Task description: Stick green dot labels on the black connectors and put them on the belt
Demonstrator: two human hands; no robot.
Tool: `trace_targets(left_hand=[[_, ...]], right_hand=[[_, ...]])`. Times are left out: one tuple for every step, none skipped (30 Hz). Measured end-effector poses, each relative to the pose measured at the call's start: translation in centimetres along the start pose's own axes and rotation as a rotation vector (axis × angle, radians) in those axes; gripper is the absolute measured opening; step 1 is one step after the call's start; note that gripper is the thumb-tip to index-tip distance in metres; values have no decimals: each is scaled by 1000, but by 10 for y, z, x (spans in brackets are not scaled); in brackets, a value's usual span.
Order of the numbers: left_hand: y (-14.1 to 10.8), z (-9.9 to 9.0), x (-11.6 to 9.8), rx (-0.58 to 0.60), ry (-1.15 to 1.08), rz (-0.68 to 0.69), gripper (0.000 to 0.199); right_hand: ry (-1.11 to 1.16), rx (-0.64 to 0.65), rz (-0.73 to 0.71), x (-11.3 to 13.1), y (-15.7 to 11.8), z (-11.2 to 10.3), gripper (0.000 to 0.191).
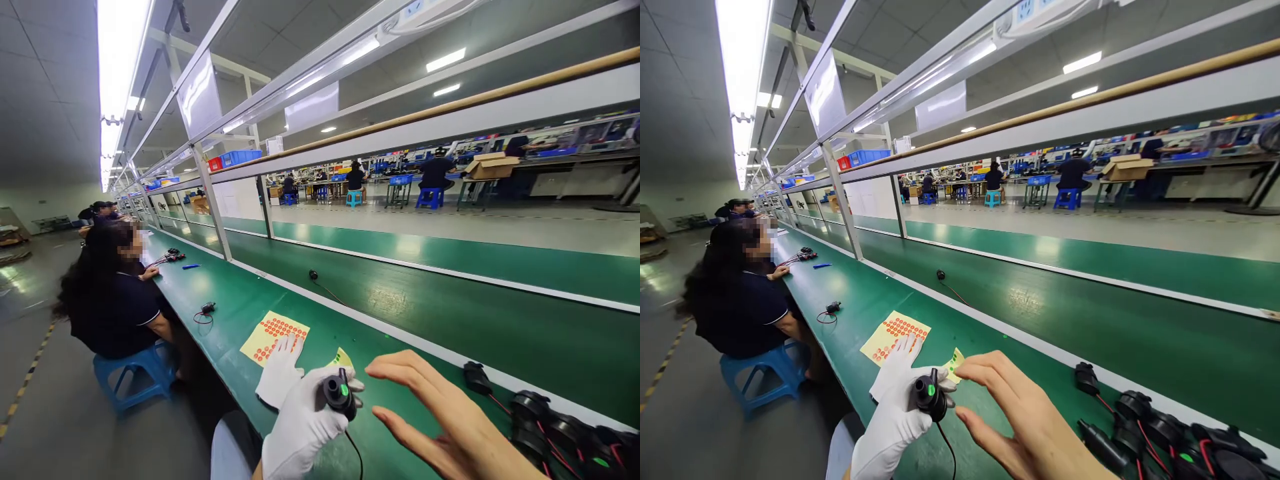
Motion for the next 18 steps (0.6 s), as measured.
trace_targets(left_hand=[[-1,-1,0,15,32,23,62],[-2,0,0,35,65,46,59],[-3,1,0,56,92,56,58],[-4,1,0,71,109,49,57],[-5,3,1,84,116,29,57],[-6,4,2,95,122,-2,59],[-7,6,4,103,124,-38,60],[-8,8,5,108,122,-73,60],[-9,10,6,119,114,-103,59],[-9,13,7,129,103,-127,55],[-10,16,8,136,86,-146,50],[-10,17,9,135,64,-163,45],[-10,19,11,134,43,-178,41],[-10,20,11,130,34,-192,38],[-10,22,12,134,32,-202,36],[-10,24,10,147,31,-205,37],[-9,27,8,172,29,-204,39],[-10,31,6,196,26,-208,44]], right_hand=[[-8,-13,-10,3,-2,2,44],[-16,-24,-19,5,-3,3,43],[-22,-35,-28,7,-5,3,42],[-27,-45,-37,10,-7,2,40],[-31,-54,-50,12,-8,1,38],[-32,-61,-70,14,-9,-1,35],[-34,-61,-97,17,-11,-3,33],[-34,-64,-130,20,-12,-4,31],[-35,-66,-162,23,-13,-6,29],[-33,-65,-186,25,-13,-7,27],[-31,-53,-197,26,-13,-6,28],[-28,-33,-198,26,-12,-5,29],[-24,-11,-195,26,-11,-3,32],[-19,13,-189,26,-9,-1,36],[-10,43,-182,25,-8,1,41],[10,65,-176,25,-7,3,45],[43,83,-170,24,-7,3,49],[90,102,-158,22,-7,4,52]])
Point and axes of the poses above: each hand's wrist, its own y-axis towards the middle knuckle, its own z-axis out of the palm, x = y × z, the point moved 8 cm from there along y, towards the middle knuckle, and after that the axes turned 13 degrees about z, right-handed, at the moved point
